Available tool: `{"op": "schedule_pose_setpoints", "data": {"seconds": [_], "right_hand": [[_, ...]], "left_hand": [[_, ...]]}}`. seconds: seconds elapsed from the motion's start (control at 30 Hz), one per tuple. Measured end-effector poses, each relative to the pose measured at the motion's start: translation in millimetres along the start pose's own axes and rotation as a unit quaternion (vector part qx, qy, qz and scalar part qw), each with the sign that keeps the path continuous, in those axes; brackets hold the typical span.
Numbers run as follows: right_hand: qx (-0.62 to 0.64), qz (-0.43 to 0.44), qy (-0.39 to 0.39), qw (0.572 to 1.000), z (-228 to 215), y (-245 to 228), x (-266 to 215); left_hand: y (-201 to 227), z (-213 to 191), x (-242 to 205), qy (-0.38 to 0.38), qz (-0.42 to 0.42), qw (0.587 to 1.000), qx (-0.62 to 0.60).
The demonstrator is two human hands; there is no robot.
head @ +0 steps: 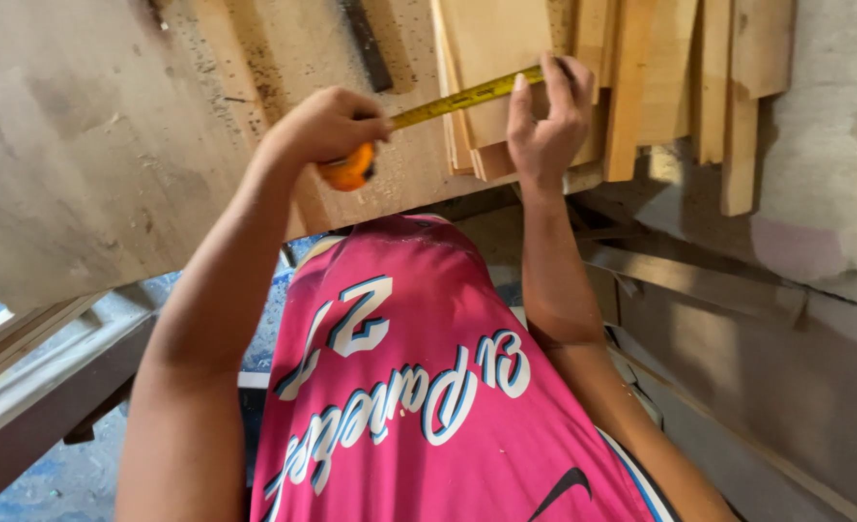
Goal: Measuring a wooden strip with a tape measure and hammering nails to attach it to a plywood board
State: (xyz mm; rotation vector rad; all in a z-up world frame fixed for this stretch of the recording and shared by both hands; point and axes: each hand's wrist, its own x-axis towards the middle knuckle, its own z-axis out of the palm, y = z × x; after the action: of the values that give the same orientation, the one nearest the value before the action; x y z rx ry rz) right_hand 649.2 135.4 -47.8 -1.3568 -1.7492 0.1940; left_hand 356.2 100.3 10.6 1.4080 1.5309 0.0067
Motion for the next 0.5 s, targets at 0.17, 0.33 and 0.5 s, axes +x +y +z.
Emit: {"op": "schedule_pose_setpoints", "data": {"seconds": [0.17, 0.33, 0.5], "right_hand": [[0.06, -0.049, 0.066, 0.995, -14.6, -30.3, 8.4], [0.048, -0.16, 0.078, 0.983, -17.0, -96.7, 19.1], [0.136, -0.154, -0.061, 0.977, 29.6, -154.2, 8.4]], "left_hand": [[2.0, 16.8, 2.4, 0.047, 0.091, 0.995, -0.005], [-6.4, -5.7, -46.7, 0.081, 0.074, 0.992, -0.062], [-102.8, -28.2, -93.0, 0.174, 0.086, 0.98, -0.052]]}}
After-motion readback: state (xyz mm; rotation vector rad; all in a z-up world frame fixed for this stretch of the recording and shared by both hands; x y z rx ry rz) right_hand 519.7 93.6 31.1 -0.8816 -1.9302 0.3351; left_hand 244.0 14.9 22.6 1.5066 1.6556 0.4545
